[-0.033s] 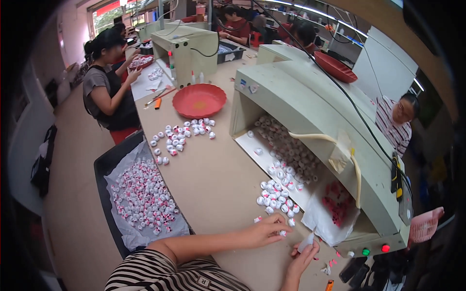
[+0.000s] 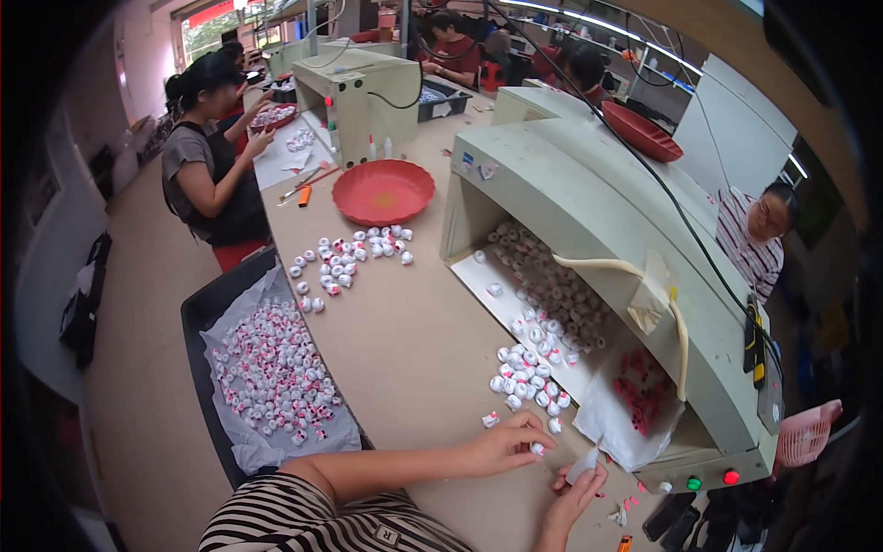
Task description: The person assembles small plastic cat heads by applying glue from a bottle and attaching pink plastic parts to them by hand.
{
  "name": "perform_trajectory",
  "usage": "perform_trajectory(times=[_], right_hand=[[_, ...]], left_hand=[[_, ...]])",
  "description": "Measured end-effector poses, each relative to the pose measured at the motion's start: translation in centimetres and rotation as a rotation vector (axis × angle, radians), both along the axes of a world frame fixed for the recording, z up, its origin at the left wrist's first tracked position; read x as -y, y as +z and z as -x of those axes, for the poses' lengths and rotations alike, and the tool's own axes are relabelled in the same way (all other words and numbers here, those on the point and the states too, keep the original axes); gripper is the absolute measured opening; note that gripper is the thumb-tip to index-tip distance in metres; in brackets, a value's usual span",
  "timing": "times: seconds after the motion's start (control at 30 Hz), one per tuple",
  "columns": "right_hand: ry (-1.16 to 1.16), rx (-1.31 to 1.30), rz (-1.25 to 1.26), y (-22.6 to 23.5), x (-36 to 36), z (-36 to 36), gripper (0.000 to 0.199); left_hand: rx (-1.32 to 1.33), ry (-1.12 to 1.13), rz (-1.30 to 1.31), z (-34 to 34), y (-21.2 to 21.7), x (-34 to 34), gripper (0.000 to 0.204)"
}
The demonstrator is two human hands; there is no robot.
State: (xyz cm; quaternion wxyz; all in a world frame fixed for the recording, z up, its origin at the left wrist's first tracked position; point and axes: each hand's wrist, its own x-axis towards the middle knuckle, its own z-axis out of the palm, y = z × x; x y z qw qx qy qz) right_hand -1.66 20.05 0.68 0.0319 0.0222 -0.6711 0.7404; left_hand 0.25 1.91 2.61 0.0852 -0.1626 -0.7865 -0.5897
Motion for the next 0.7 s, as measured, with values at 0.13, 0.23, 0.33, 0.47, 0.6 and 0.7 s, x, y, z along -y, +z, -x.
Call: perform_trajectory(times=[0.13,0.23,0.33,0.47,0.6,0.7], right_hand=[[-0.051,0.010,0.159,0.5,-0.8,-1.1,0.025],[-0.145,0.015,0.226,-1.9,-2.4,-1.2,0.026],[-0.187,0.019,0.316,0.3,-2.0,-1.1,0.023],[-0.189,-0.004,0.095,2.2,-0.5,-1.2,0.019],[-0.090,-0.178,-0.079,1.5,-0.8,-1.4,0.027],[-0.085,-0.276,-0.236,2.3,-1.1,-1.8,0.028]], left_hand=[[0.287,-0.088,-0.379,-1.4,-1.4,-1.0,0.036],[0.123,-0.018,-0.234,-1.0,-3.3,-1.1,0.034],[0.384,-0.086,-0.356,-0.7,-1.7,-0.7,0.033],[0.332,0.067,-0.346,-0.5,-2.7,0.1,0.036],[0.473,0.088,-0.434,-0.7,-1.8,0.4,0.030],[0.351,0.108,-0.299,-0.5,-1.8,-0.2,0.030]])
